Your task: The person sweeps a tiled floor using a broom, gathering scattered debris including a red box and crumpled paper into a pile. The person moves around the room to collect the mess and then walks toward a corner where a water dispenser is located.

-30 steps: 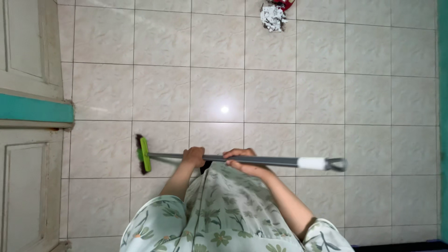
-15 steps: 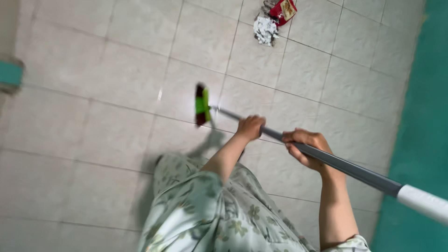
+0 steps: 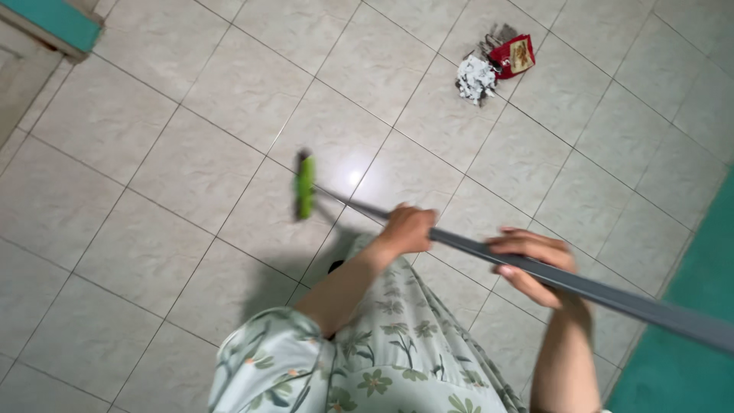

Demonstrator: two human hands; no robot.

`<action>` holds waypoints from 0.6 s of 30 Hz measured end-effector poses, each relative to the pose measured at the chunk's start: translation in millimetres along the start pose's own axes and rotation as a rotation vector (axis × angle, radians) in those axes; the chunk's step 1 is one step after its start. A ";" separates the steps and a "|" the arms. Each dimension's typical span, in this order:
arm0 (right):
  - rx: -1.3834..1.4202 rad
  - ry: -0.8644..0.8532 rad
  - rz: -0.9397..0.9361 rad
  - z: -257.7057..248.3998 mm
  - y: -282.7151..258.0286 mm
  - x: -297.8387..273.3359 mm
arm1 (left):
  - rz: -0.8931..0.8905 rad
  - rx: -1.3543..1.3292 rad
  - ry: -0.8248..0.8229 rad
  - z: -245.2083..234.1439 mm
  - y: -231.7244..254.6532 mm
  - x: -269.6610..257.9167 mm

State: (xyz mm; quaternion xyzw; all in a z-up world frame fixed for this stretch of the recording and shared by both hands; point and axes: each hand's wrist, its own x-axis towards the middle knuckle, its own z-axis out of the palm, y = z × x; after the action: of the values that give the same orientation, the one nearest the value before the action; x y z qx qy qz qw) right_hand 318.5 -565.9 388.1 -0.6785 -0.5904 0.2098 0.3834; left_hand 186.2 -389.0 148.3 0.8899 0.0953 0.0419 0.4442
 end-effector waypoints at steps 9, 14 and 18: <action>0.439 -0.385 0.299 220.8 68.7 -4.8 | -0.679 0.408 -0.228 43.2 -159.7 -213.0; 0.371 -0.442 0.195 191.7 77.3 -7.5 | -0.687 0.486 -0.055 87.3 -154.8 -198.8; 0.221 -0.379 0.168 69.8 110.2 -17.6 | -0.083 0.295 0.508 142.1 -112.2 -76.7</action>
State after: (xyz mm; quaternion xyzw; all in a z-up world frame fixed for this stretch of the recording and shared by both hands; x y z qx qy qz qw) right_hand 333.8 -564.8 257.4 -0.6278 -0.5666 0.4281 0.3187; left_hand 119.0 -450.3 -26.0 0.9011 0.2446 0.2308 0.2736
